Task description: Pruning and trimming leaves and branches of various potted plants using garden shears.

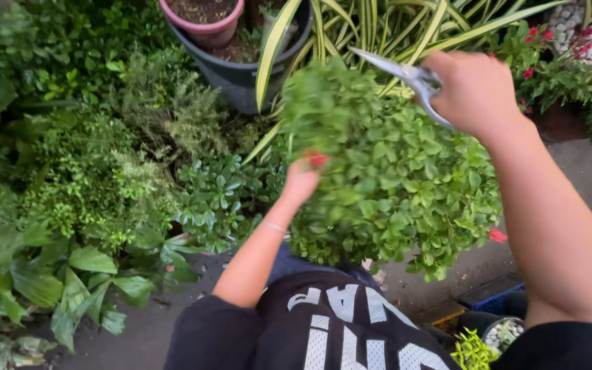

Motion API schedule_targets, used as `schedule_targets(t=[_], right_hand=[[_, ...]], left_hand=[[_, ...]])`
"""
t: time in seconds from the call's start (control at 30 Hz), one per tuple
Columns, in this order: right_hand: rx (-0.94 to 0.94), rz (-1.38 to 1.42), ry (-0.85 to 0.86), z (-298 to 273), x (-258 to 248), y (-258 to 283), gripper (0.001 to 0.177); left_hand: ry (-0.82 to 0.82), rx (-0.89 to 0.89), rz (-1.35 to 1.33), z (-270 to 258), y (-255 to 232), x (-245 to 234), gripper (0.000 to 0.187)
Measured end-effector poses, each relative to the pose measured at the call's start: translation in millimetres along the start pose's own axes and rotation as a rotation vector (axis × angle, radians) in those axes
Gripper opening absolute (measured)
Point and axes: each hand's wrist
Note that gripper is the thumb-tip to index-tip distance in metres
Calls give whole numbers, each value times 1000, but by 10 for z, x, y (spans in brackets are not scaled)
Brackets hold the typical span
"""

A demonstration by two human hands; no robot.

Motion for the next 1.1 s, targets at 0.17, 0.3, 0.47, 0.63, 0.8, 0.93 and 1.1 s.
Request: schedule_targets(t=[0.17, 0.3, 0.47, 0.63, 0.8, 0.93, 1.1], right_hand=[[211, 217, 203, -416, 192, -169, 39], [324, 352, 262, -688, 479, -254, 42], [380, 491, 228, -790, 736, -143, 43], [437, 625, 205, -946, 902, 9, 42], [484, 879, 75, -1338, 1096, 65, 39], [524, 996, -14, -1604, 1249, 128, 35], [488, 1283, -168, -1904, 1321, 225, 30]], left_hand=[[-268, -282, -33, -445, -193, -877, 46], [-564, 32, 108, -573, 185, -1330, 43], [-386, 115, 377, -699, -1559, -1154, 41], [-7, 106, 719, -661, -1617, -1178, 27], [-363, 287, 242, -526, -1473, -1447, 19], [-336, -56, -323, -302, -1558, -1455, 16], [-203, -173, -883, -383, -1812, -1274, 18]])
Point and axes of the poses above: each hand's wrist, its own z-axis towards the middle knuckle, its own x-axis out of the palm, y = z × x, and after that the axes turned 13 degrees about y, right-handed
